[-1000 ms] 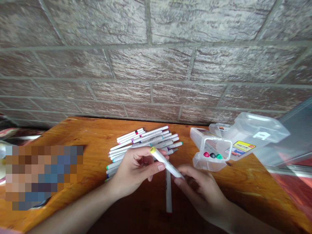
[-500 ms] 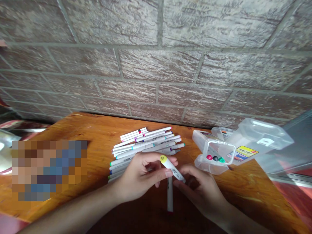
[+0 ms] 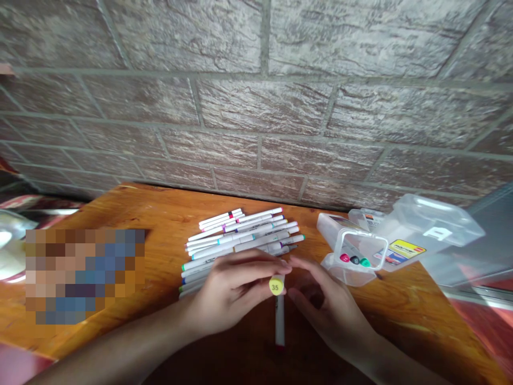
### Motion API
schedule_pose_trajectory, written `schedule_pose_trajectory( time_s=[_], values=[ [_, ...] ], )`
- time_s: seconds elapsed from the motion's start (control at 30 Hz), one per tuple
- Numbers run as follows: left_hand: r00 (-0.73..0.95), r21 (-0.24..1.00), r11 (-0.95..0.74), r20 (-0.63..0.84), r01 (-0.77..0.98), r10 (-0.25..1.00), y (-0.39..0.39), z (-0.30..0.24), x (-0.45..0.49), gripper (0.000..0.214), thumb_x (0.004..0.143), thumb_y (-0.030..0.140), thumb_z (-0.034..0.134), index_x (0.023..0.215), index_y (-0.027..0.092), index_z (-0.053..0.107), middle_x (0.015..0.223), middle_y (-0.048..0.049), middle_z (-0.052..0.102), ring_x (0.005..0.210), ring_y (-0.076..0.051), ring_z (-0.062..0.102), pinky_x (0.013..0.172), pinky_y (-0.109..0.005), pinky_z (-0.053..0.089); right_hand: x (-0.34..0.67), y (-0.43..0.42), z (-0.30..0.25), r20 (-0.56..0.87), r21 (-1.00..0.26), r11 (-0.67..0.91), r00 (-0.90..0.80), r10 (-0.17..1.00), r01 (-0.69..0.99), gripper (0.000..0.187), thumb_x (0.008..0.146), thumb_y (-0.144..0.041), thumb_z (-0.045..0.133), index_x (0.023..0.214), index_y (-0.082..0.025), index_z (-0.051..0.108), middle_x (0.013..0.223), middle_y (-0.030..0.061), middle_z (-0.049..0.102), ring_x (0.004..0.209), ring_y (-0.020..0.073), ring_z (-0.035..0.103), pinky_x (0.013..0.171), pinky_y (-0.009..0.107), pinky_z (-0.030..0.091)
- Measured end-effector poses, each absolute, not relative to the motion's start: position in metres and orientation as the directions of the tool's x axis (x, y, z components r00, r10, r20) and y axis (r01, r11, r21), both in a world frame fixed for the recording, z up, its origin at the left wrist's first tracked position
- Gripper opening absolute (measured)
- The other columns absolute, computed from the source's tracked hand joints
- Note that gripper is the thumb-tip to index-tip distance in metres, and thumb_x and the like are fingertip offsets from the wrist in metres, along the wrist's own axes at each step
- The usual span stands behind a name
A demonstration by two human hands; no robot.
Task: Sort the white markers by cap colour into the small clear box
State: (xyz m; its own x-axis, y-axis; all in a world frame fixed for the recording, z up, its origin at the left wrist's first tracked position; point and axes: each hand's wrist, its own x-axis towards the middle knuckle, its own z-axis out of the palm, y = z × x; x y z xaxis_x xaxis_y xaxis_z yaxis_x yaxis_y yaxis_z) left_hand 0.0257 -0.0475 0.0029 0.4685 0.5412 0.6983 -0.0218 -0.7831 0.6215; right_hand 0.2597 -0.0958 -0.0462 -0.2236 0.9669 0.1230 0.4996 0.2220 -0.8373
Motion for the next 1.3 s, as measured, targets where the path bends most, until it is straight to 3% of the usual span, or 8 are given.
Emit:
schedule_pose_trajectory(
  time_s=[0.23,0.47,0.57,0.7,0.8,0.97,1.1,1.3],
  values=[
    [0.506,0.56,-0.828,0.718,-0.013,0.478,-0.047,-0.001,0.023,0.04,0.089,0.004,0.077,0.126,0.015,0.075,0.115,-0.0128,0.08,0.106,-0.018,0.077,0.095,-0.022,0.06,0.259,-0.095,-0.045,0.114,-0.848,0.211,-0.222,0.968,0.486,0.043,0.101,-0.029,0.062,0.143,-0.025,0.054,0.12,0.0089,0.075,0.084,0.019,0.074,0.07,0.032,0.06],
    [0.534,0.561,-0.828,0.7,-0.002,0.474,-0.05,0.003,0.022,0.034,0.093,0.007,0.072,0.126,0.014,0.075,0.113,-0.0157,0.078,0.102,-0.02,0.077,0.089,-0.024,0.061,0.259,-0.098,-0.044,0.138,-0.845,0.237,-0.233,0.963,0.48,0.04,0.102,-0.029,0.062,0.141,-0.024,0.057,0.115,0.0087,0.077,0.082,0.0194,0.074,0.065,0.03,0.06],
    [0.551,0.596,-0.803,0.68,-0.029,0.485,-0.054,0.005,0.025,0.033,0.094,0.008,0.072,0.126,0.016,0.076,0.113,-0.0152,0.079,0.103,-0.021,0.078,0.09,-0.025,0.062,0.258,-0.097,-0.044,0.256,-0.802,0.331,-0.215,0.942,0.497,0.04,0.098,-0.026,0.068,0.138,-0.025,0.061,0.118,0.0084,0.076,0.086,0.0204,0.076,0.068,0.029,0.062],
    [0.582,0.622,-0.778,0.665,-0.086,0.468,-0.06,0.005,0.03,0.031,0.095,0.009,0.071,0.125,0.015,0.076,0.111,-0.0148,0.08,0.1,-0.022,0.077,0.088,-0.027,0.062,0.259,-0.092,-0.042,0.503,-0.656,0.541,-0.229,0.833,0.527,0.042,0.093,-0.018,0.074,0.134,-0.026,0.067,0.117,0.0093,0.076,0.096,0.024,0.076,0.082,0.034,0.063],
    [0.593,0.61,-0.785,0.673,-0.108,0.442,-0.064,0.005,0.033,0.032,0.097,0.01,0.067,0.128,0.018,0.074,0.111,-0.0136,0.081,0.097,-0.021,0.077,0.086,-0.029,0.062,0.259,-0.088,-0.042,0.586,-0.598,0.626,-0.259,0.768,0.501,0.035,0.091,-0.013,0.077,0.123,-0.025,0.073,0.112,0.0086,0.079,0.097,0.0236,0.077,0.083,0.032,0.063],
    [0.572,0.616,-0.781,0.677,-0.099,0.462,-0.067,0.002,0.035,0.029,0.096,0.011,0.07,0.124,0.017,0.075,0.11,-0.0127,0.081,0.099,-0.021,0.078,0.089,-0.027,0.062,0.258,-0.087,-0.043,0.581,-0.622,0.646,-0.293,0.759,0.443,0.025,0.094,-0.012,0.075,0.115,-0.024,0.077,0.104,0.0074,0.081,0.092,0.0226,0.078,0.081,0.031,0.064],
    [0.543,0.631,-0.774,0.671,-0.06,0.505,-0.066,-0.004,0.036,0.031,0.091,0.012,0.078,0.122,0.016,0.075,0.11,-0.0128,0.08,0.1,-0.021,0.078,0.089,-0.026,0.063,0.255,-0.089,-0.041,0.492,-0.694,0.593,-0.332,0.805,0.408,0.015,0.098,-0.015,0.069,0.105,-0.024,0.079,0.103,0.0081,0.081,0.091,0.0229,0.078,0.078,0.032,0.063],
    [0.519,0.645,-0.759,0.679,-0.084,0.52,-0.066,-0.003,0.039,0.023,0.092,0.015,0.077,0.115,0.016,0.075,0.105,-0.0121,0.081,0.095,-0.021,0.079,0.085,-0.027,0.064,0.25,-0.09,-0.037,0.462,-0.739,0.562,-0.328,0.824,0.37,0.013,0.098,-0.016,0.07,0.093,-0.024,0.078,0.098,0.0072,0.081,0.085,0.0213,0.077,0.073,0.03,0.062]
  ],
)
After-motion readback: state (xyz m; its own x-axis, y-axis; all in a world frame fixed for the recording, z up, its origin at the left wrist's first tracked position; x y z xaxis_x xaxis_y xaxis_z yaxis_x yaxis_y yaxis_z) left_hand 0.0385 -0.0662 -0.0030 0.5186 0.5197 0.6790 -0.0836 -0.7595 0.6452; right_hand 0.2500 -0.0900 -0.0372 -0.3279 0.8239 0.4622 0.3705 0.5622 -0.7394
